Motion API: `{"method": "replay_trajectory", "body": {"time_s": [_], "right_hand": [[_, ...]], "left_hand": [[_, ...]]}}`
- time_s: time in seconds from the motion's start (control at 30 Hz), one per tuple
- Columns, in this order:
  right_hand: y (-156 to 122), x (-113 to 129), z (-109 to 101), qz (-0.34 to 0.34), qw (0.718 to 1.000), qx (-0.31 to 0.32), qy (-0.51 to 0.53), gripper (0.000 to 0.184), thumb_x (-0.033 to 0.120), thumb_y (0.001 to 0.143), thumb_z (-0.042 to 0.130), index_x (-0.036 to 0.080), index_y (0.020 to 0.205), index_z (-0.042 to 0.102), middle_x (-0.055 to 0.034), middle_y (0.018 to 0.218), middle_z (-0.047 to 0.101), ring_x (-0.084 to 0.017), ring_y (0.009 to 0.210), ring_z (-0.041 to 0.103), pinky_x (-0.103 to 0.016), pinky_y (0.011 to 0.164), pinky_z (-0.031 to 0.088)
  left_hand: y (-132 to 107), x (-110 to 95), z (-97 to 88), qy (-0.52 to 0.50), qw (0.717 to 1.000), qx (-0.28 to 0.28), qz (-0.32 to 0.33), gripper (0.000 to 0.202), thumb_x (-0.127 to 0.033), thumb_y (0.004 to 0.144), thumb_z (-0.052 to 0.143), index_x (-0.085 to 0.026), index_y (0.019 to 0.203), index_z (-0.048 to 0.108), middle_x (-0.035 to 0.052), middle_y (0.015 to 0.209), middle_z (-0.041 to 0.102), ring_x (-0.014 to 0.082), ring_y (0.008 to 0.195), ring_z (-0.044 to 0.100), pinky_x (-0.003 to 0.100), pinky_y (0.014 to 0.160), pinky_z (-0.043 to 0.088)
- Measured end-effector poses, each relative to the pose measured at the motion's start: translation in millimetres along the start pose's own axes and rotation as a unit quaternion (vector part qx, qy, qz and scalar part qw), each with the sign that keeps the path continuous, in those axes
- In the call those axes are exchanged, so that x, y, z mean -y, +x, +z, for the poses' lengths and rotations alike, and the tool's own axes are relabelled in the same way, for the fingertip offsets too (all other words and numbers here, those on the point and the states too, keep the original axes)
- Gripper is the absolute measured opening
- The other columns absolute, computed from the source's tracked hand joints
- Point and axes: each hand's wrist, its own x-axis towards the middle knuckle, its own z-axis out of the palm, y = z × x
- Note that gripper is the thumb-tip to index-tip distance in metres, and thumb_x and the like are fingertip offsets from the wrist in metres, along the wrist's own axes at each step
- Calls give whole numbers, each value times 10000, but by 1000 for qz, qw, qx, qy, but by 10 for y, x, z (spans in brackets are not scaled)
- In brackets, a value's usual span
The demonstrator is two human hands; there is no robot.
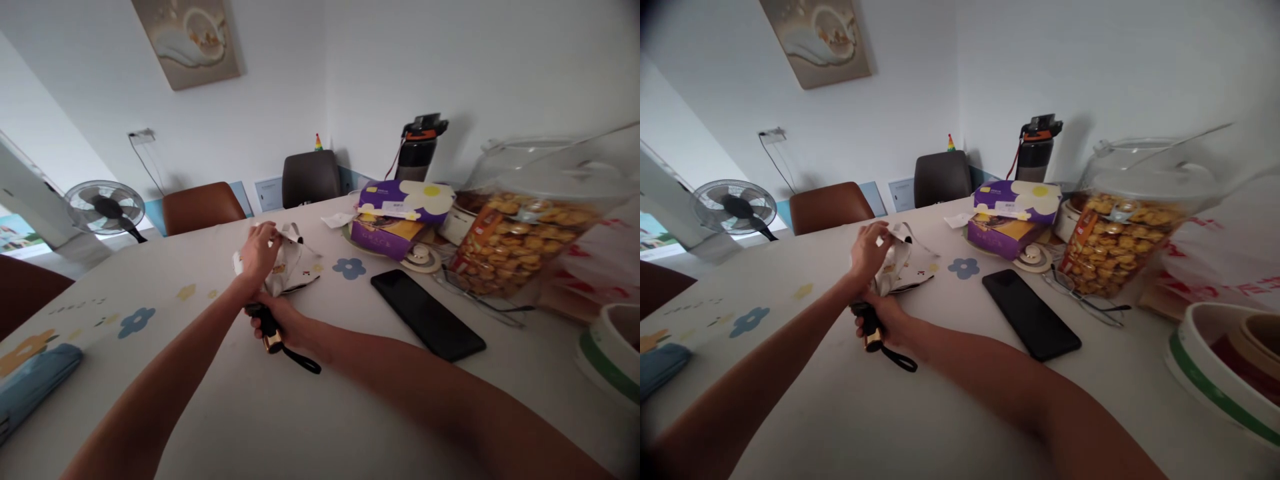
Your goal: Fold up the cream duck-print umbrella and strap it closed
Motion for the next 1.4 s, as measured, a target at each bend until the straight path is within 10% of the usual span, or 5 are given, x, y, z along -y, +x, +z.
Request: {"method": "replay_trajectory", "body": {"time_s": [0.2, 0.5, 0.93, 1.23, 1.4], "right_hand": [[26, -28, -7, -30, 999, -6, -17, 152, 292, 832, 521, 153, 773, 503, 31, 569, 519, -64, 394, 457, -176, 354, 392], [46, 22, -48, -38, 997, 64, -9, 467, 600, 830, 422, 145, 781, 514, 28, 605, 487, -48, 383, 416, -178, 337, 364], [-120, -153, 139, -56, 967, -80, -235, 246, 304, 765, 581, 161, 594, 478, 14, 383, 491, -103, 277, 435, -208, 275, 358], [-181, -179, 186, -76, 935, -69, -340, 196, 331, 738, 590, 168, 663, 512, 21, 409, 510, -104, 296, 441, -211, 286, 365], [-186, -165, 184, -72, 939, -51, -334, 207, 325, 719, 614, 169, 639, 505, 32, 384, 493, -100, 292, 455, -189, 284, 353]], "left_hand": [[-335, 444, -565, -261, 937, -140, -184, 110, -262, 742, 559, -199, 817, 508, -47, 663, 542, 65, 410, 453, 197, 410, 348], [-1025, 912, -652, -492, 792, -102, -347, 234, -181, 487, 679, -168, 687, 558, -6, 730, 624, 97, 601, 572, 207, 535, 483], [-956, 1355, -1071, -417, 783, -195, -418, 101, -112, 538, 565, -167, 613, 527, -8, 701, 605, 97, 655, 582, 237, 678, 480], [-1002, 1154, -785, -385, 797, -89, -457, 397, -527, 635, 626, -140, 710, 584, 25, 604, 580, 108, 442, 493, 225, 410, 360], [-986, 1207, -824, -357, 812, -154, -436, 330, -463, 625, 634, -169, 759, 568, -24, 610, 539, 86, 483, 466, 209, 459, 376]]}}
